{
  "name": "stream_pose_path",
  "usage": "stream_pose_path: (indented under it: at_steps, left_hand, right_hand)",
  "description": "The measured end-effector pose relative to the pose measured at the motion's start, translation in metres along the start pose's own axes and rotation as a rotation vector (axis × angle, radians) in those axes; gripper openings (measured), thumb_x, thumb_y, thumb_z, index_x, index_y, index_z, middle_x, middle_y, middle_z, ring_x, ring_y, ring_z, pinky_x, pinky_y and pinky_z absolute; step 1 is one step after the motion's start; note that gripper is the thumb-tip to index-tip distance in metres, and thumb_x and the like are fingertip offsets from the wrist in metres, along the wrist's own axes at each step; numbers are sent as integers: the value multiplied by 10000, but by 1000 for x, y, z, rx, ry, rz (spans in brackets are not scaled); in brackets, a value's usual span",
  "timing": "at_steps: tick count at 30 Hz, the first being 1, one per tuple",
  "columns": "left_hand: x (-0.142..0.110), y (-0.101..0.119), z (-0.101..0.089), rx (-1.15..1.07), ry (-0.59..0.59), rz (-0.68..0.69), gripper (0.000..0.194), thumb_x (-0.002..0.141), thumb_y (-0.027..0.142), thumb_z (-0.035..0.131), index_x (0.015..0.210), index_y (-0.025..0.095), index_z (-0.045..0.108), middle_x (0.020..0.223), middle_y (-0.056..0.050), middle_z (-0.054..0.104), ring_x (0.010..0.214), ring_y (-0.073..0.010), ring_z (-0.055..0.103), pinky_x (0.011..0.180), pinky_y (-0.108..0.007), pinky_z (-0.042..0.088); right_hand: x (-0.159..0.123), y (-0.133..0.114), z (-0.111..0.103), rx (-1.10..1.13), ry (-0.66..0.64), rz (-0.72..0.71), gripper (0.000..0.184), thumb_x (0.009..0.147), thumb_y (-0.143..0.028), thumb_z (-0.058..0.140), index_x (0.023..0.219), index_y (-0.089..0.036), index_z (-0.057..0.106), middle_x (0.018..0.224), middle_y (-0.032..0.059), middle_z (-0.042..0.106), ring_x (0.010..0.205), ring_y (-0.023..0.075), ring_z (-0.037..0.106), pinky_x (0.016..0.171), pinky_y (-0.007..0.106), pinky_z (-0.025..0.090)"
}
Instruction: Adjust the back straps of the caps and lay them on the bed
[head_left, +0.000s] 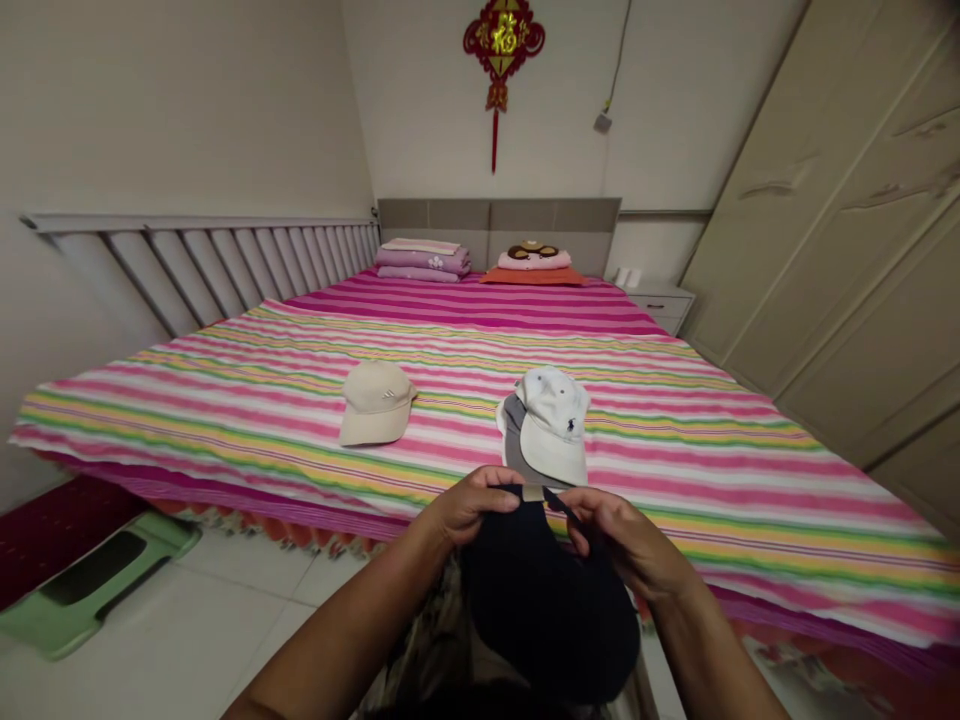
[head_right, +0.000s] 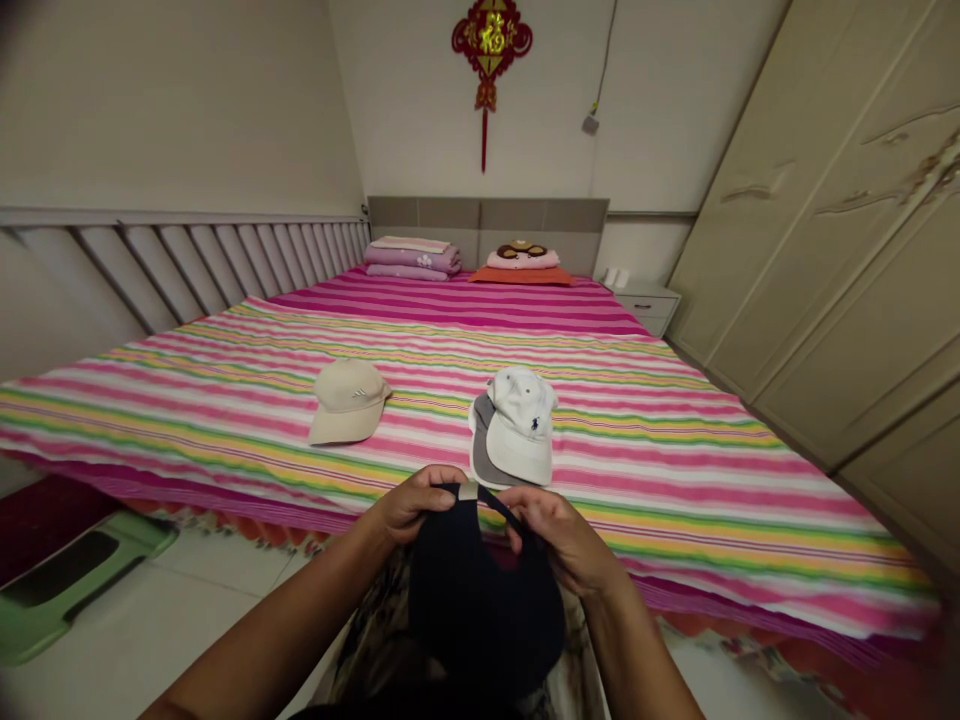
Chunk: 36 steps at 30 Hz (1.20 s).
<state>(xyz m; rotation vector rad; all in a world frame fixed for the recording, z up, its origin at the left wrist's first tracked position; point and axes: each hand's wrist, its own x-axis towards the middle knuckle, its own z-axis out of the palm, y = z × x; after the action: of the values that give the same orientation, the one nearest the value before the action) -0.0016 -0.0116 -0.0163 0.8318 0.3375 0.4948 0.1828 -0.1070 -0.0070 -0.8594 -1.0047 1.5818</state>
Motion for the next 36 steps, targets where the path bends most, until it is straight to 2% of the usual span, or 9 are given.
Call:
stream_pose_path:
  at_steps: [2,5,12,16,20,26,29,33,36]
  left_hand:
    - [-3,0,3,30,-71,-36,382,411,154,762,775,104,658,660,-31,656,525,-103,574,525,-188,423]
    - [-7,0,7,11,-117,-67,467,359,166,768,808,89,665,679,-50,659,569,-122,583,557,-203,433]
    - [-2,-6,21,48,96,-26,277,440,244,782,619,91,636,484,6,555,406,-52,470,438,-161,336]
    - [0,-7,21,141,62,-42,274,468,259,775,628,86,635,500,2,556,422,-52,470,450,-164,336]
    - [-3,-6,17,156,28,-65,350,415,278,798,668,92,643,527,-2,574,436,-58,481,455,-167,343]
    - [-2,-13,19,147,77,-12,294,409,228,789,619,105,623,512,15,566,420,-49,455,434,-164,310]
    - [-1,-14,20,87,114,46,249,430,217,763,580,110,594,473,27,534,395,-42,420,421,-166,287]
    - [-3,-8,13,-7,100,167,260,452,272,740,533,119,545,467,18,510,412,-60,428,426,-180,294]
    - [-4,-4,5,-45,82,229,261,495,292,727,544,124,533,467,28,479,421,-59,424,428,-181,293]
  right_hand:
    - [5,-3,9,-75,52,12,274,649,-393,688,715,-141,602,421,-42,488,371,49,375,387,163,261]
    - [6,-5,19,-61,92,-2,274,629,-363,704,614,-152,530,401,-66,446,345,32,311,364,159,210]
    - [2,-1,24,-102,134,-15,321,617,-427,680,604,-154,512,366,-88,357,338,29,224,355,173,137]
    - [1,1,24,-134,166,-18,288,639,-398,668,623,-158,510,383,-85,371,346,33,234,365,180,138]
    - [1,0,25,-172,207,-42,260,650,-373,662,633,-159,515,407,-85,373,364,36,238,371,181,131]
    - [4,2,27,-151,192,-77,255,643,-354,665,599,-155,511,406,-94,304,383,39,178,380,194,93]
    - [5,3,25,-10,187,-124,209,668,-307,644,596,-169,505,404,-99,268,371,45,172,374,195,126]
    - [8,2,12,286,255,-259,205,697,-280,602,575,-195,461,451,-93,250,362,55,199,377,203,257]
    - [9,4,-1,394,349,-262,147,695,-294,623,648,-202,518,513,-65,411,427,70,390,437,205,372]
